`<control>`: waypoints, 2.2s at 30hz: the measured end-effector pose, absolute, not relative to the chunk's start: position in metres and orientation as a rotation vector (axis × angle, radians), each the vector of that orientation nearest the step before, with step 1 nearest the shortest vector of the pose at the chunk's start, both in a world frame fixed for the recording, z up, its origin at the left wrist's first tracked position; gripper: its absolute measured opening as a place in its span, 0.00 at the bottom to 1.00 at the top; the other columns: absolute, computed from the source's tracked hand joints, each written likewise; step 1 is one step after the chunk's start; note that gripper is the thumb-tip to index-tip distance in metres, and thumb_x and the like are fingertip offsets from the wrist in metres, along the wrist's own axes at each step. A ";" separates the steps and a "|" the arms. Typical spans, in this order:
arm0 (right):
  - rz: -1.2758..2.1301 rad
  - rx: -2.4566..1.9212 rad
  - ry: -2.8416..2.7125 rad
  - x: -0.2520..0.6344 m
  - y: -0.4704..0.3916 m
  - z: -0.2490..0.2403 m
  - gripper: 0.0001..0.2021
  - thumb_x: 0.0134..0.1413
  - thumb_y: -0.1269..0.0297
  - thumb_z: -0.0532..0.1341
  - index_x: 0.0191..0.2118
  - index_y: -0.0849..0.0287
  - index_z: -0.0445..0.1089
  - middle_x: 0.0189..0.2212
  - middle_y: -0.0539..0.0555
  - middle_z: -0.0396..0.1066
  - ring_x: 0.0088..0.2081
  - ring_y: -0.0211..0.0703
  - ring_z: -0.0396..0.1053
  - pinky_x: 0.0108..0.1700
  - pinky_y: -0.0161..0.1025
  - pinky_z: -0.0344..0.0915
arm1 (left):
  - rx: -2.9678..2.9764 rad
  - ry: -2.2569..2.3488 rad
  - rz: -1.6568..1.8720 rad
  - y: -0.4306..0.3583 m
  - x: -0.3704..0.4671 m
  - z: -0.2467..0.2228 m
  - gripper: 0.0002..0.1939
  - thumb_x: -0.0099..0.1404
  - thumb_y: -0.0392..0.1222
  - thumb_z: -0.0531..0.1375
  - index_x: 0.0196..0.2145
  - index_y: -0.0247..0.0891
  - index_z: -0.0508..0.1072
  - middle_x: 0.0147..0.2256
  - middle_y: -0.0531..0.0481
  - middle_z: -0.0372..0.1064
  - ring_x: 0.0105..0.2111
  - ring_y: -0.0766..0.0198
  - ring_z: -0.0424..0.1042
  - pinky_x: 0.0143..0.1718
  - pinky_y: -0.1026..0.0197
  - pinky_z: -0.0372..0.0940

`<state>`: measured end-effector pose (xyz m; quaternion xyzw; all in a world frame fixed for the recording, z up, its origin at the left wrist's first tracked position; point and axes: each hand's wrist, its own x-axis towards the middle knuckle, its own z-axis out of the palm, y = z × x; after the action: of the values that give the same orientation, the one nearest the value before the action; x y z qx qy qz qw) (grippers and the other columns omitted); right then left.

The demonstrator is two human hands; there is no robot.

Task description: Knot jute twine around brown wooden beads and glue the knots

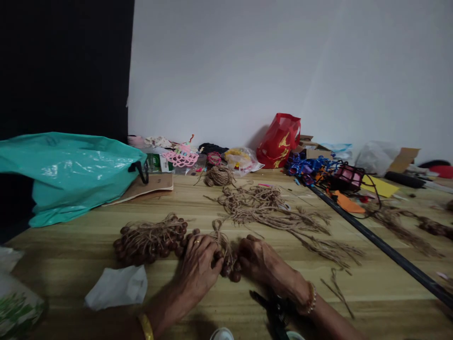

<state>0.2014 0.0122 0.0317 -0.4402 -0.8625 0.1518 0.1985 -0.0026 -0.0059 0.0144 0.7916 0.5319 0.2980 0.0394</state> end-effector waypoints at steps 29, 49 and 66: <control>0.525 -0.909 -2.290 0.173 0.006 0.035 0.08 0.63 0.69 0.57 0.46 0.56 0.69 0.39 0.56 0.69 0.40 0.44 0.67 0.44 0.38 0.67 | 2.107 1.460 1.146 -0.002 -0.003 0.017 0.11 0.63 0.44 0.57 0.26 0.39 0.71 0.29 0.46 0.73 0.34 0.54 0.72 0.39 0.53 0.66; 0.494 -0.770 -2.139 0.160 0.019 0.015 0.05 0.63 0.69 0.55 0.43 0.56 0.66 0.36 0.54 0.68 0.37 0.46 0.66 0.40 0.40 0.63 | 2.043 1.502 1.285 -0.005 -0.003 0.022 0.15 0.69 0.43 0.49 0.27 0.40 0.70 0.28 0.48 0.71 0.34 0.56 0.71 0.41 0.53 0.65; 0.327 -0.802 -2.248 0.163 0.016 0.012 0.06 0.65 0.66 0.52 0.41 0.57 0.65 0.35 0.57 0.69 0.36 0.47 0.64 0.38 0.42 0.64 | 2.133 1.521 1.308 0.001 -0.004 0.006 0.04 0.60 0.38 0.62 0.28 0.39 0.70 0.27 0.51 0.69 0.32 0.57 0.69 0.38 0.54 0.64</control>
<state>0.1627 0.0160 0.0119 -0.3108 -0.8713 0.1266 0.3580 -0.0044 0.0006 0.0056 0.7243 0.5165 0.4441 0.1065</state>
